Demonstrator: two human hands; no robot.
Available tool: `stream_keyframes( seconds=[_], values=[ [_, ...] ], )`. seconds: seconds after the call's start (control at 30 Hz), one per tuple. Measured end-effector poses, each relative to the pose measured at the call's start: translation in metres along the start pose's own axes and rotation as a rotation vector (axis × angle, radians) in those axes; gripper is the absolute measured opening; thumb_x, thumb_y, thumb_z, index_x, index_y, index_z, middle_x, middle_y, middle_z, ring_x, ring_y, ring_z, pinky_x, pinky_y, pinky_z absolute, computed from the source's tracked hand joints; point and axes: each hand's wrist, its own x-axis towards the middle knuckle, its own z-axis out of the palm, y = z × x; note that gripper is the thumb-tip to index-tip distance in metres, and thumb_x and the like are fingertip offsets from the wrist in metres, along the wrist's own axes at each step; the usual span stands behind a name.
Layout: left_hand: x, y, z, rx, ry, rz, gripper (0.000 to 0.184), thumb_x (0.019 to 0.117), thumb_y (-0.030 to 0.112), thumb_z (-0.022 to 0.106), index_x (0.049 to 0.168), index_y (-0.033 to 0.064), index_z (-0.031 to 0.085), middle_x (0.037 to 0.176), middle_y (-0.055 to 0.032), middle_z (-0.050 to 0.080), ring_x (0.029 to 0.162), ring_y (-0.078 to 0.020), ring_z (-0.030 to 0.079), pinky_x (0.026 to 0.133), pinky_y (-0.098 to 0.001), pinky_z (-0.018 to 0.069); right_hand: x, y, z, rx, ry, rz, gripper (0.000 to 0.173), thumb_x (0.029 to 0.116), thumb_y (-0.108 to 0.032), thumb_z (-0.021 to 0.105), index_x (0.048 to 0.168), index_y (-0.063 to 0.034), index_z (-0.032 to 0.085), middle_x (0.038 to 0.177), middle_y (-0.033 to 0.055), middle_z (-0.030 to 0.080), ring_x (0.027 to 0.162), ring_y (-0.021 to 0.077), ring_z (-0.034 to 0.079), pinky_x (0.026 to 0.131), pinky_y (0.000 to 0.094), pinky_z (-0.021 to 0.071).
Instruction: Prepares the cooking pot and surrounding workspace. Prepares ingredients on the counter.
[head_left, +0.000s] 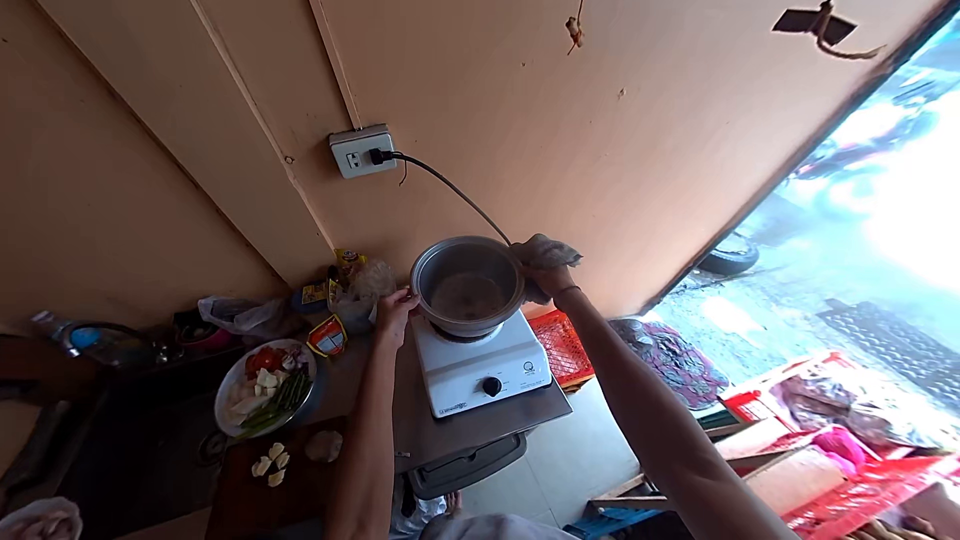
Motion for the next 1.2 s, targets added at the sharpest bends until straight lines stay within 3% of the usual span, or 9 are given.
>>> stream_keyframes(
  seconds=[0.3, 0.53, 0.63, 0.93, 1.0, 1.07, 1.1, 1.13, 1.2],
  values=[
    [0.001, -0.006, -0.001, -0.02, 0.015, 0.009, 0.035, 0.0985, 0.008, 0.067, 0.131, -0.0024, 0.06, 0.121, -0.0181, 0.065, 0.094, -0.0202, 0.066, 0.084, -0.0358, 0.0565, 0.012, 0.007, 0.007, -0.065, -0.01, -0.014, 0.047, 0.0917, -0.026, 0.079, 0.124, 0.0041, 0.066, 0.125, 0.0263, 0.066, 0.122, 0.0382, 0.061, 0.108, 0.0572, 0.0449],
    [0.002, -0.006, 0.0, 0.149, 0.016, 0.007, 0.04, 0.0985, 0.014, 0.068, 0.134, -0.002, 0.059, 0.125, -0.0211, 0.065, 0.101, -0.0274, 0.068, 0.09, -0.044, 0.0563, 0.02, -0.001, 0.005, -0.107, -0.023, -0.01, 0.053, 0.0904, -0.028, 0.081, 0.129, 0.0043, 0.063, 0.131, 0.0262, 0.064, 0.129, 0.0384, 0.058, 0.112, 0.0567, 0.0423],
    [-0.001, -0.01, 0.001, 0.135, 0.023, 0.003, 0.041, 0.0983, 0.015, 0.069, 0.134, -0.0024, 0.059, 0.121, -0.0205, 0.065, 0.094, -0.0246, 0.067, 0.085, -0.0411, 0.0566, 0.02, -0.006, 0.007, -0.091, -0.01, 0.015, 0.055, 0.0909, -0.026, 0.08, 0.131, 0.0055, 0.061, 0.133, 0.0267, 0.062, 0.131, 0.0382, 0.056, 0.113, 0.0553, 0.041],
    [-0.006, -0.015, 0.001, 0.132, 0.003, 0.009, 0.043, 0.0989, 0.02, 0.069, 0.137, 0.0015, 0.057, 0.122, -0.0194, 0.065, 0.092, -0.024, 0.067, 0.083, -0.0406, 0.0571, 0.029, 0.005, 0.009, -0.042, -0.005, 0.003, 0.054, 0.0889, -0.028, 0.082, 0.128, 0.0041, 0.064, 0.13, 0.0255, 0.065, 0.128, 0.037, 0.059, 0.112, 0.0555, 0.0427],
    [-0.005, -0.016, -0.002, 0.118, -0.03, 0.006, 0.044, 0.1, 0.023, 0.067, 0.138, 0.0023, 0.057, 0.122, -0.0188, 0.065, 0.094, -0.0232, 0.067, 0.084, -0.0404, 0.057, 0.017, 0.004, 0.004, 0.106, 0.018, 0.046, 0.054, 0.0896, -0.035, 0.081, 0.126, 0.0015, 0.065, 0.12, 0.0205, 0.069, 0.115, 0.0298, 0.065, 0.105, 0.0506, 0.0489],
    [-0.01, -0.015, -0.01, 0.071, -0.079, -0.002, 0.046, 0.1032, 0.033, 0.062, 0.139, 0.0047, 0.056, 0.118, -0.0148, 0.067, 0.092, -0.0192, 0.068, 0.083, -0.0372, 0.0574, -0.012, 0.014, -0.001, 0.27, 0.09, 0.094, 0.054, 0.0922, -0.058, 0.068, 0.11, -0.0074, 0.066, 0.086, 0.0072, 0.065, 0.075, 0.0168, 0.063, 0.073, 0.04, 0.0553],
    [-0.017, -0.015, -0.014, 0.043, -0.088, -0.007, 0.047, 0.1053, 0.038, 0.056, 0.14, 0.0057, 0.055, 0.112, -0.0126, 0.068, 0.089, -0.0171, 0.068, 0.081, -0.0352, 0.0577, -0.035, 0.023, -0.002, 0.309, 0.128, 0.116, 0.057, 0.0966, -0.066, 0.054, 0.105, -0.0108, 0.063, 0.078, 0.0039, 0.059, 0.065, 0.0143, 0.058, 0.063, 0.037, 0.052],
    [-0.029, -0.017, -0.02, 0.025, -0.079, -0.018, 0.048, 0.1073, 0.041, 0.051, 0.14, 0.0062, 0.053, 0.108, -0.0117, 0.068, 0.087, -0.0166, 0.068, 0.08, -0.0345, 0.0571, -0.058, 0.032, -0.002, 0.278, 0.179, 0.131, 0.059, 0.1018, -0.064, 0.045, 0.112, -0.0084, 0.062, 0.084, 0.0078, 0.061, 0.071, 0.018, 0.059, 0.068, 0.0415, 0.0531],
    [-0.05, -0.032, -0.031, -0.012, 0.003, -0.026, 0.045, 0.1101, 0.038, 0.044, 0.136, 0.0035, 0.054, 0.099, -0.0103, 0.069, 0.081, -0.0163, 0.068, 0.077, -0.0339, 0.0575, -0.096, 0.059, 0.015, 0.049, 0.31, 0.086, 0.048, 0.108, -0.038, 0.047, 0.127, 0.0032, 0.062, 0.108, 0.0237, 0.069, 0.1, 0.0331, 0.068, 0.092, 0.0538, 0.0535]
  ],
)
